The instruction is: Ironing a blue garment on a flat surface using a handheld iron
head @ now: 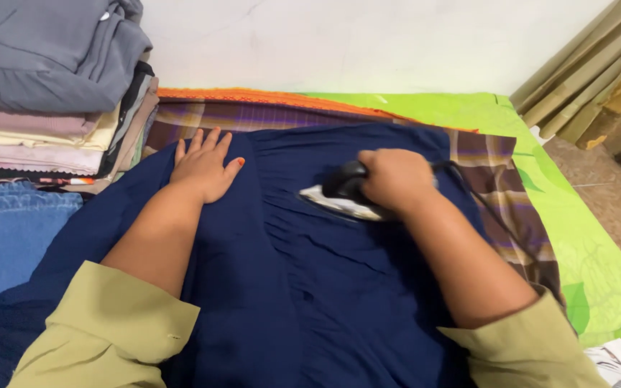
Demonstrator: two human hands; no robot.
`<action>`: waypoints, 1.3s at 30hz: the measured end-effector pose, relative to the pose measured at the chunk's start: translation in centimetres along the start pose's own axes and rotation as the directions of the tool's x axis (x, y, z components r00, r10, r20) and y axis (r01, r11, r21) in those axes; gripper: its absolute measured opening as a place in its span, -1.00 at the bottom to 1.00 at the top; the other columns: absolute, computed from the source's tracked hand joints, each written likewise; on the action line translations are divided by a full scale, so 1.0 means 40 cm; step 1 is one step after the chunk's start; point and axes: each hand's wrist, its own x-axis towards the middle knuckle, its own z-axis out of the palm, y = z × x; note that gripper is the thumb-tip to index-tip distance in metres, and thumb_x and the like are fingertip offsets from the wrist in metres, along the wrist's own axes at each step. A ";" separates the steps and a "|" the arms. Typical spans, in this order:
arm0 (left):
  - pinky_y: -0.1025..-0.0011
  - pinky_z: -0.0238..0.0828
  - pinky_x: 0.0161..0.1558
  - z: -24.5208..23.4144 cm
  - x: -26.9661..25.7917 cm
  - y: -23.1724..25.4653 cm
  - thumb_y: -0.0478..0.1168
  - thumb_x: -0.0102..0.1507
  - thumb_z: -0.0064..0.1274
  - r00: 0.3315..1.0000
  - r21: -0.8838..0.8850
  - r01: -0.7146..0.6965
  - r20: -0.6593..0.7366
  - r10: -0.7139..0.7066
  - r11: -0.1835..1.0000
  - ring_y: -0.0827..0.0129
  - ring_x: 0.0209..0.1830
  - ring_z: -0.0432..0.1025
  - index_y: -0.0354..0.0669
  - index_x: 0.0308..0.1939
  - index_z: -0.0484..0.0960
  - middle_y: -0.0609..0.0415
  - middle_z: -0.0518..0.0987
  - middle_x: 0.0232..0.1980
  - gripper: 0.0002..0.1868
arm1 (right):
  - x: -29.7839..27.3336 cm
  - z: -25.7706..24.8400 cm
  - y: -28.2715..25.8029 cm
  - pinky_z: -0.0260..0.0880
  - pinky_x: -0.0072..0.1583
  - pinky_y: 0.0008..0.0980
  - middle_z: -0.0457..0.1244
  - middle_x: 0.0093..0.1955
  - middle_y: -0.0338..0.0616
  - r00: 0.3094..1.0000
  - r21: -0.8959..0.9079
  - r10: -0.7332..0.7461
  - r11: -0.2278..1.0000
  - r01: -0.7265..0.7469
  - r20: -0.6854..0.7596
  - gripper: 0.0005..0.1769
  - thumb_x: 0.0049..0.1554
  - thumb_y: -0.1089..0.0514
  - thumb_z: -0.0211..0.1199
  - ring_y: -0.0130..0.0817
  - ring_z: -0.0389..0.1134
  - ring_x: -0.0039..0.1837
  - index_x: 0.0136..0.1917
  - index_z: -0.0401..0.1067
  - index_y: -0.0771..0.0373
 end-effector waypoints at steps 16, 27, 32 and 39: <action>-0.36 -0.46 0.50 -0.130 -0.211 0.254 0.55 0.22 -0.20 0.927 0.063 -0.216 0.326 0.185 0.974 -0.07 0.68 -0.27 -0.15 0.62 -0.06 -0.13 -0.16 0.69 0.15 | -0.160 0.004 0.127 0.50 0.17 -0.08 0.45 -0.10 -0.21 0.995 -0.063 0.088 0.994 -0.085 0.038 -0.63 -0.03 -0.09 0.25 -0.11 0.49 0.12 0.09 0.53 -0.24; -0.44 -0.74 0.44 -0.111 -0.232 0.213 0.46 -0.16 0.53 0.816 0.082 -0.237 0.557 0.152 0.968 0.00 0.70 -0.67 0.08 0.66 -0.43 0.01 -0.58 0.71 0.70 | -0.201 -0.018 0.195 0.50 0.17 -0.02 0.46 -0.06 -0.17 0.990 -0.025 0.028 0.999 -0.024 0.141 -0.59 -0.06 0.00 0.21 -0.03 0.48 0.13 0.09 0.58 -0.19; -0.24 -0.44 0.56 -0.100 -0.293 0.159 0.27 -0.05 0.52 0.847 -0.093 -0.315 0.422 0.323 0.945 0.06 0.71 -0.30 0.12 0.64 -0.08 0.02 -0.16 0.71 0.39 | -0.168 0.030 0.348 0.51 0.15 -0.03 0.48 -0.02 -0.09 0.968 -0.037 0.224 0.974 -0.221 0.114 -0.60 -0.04 -0.01 0.19 0.00 0.49 0.16 0.08 0.60 -0.15; -0.14 -0.48 0.60 -0.130 -0.358 0.146 0.08 0.11 0.43 0.849 -0.187 -0.328 0.372 0.376 0.926 0.10 0.70 -0.22 -0.05 0.57 0.12 0.05 0.04 0.67 0.08 | -0.211 -0.039 0.119 0.50 0.20 -0.05 0.48 0.03 -0.15 0.984 -0.032 0.067 0.997 -0.063 0.164 -0.52 -0.07 -0.03 0.22 -0.03 0.49 0.16 0.16 0.55 -0.16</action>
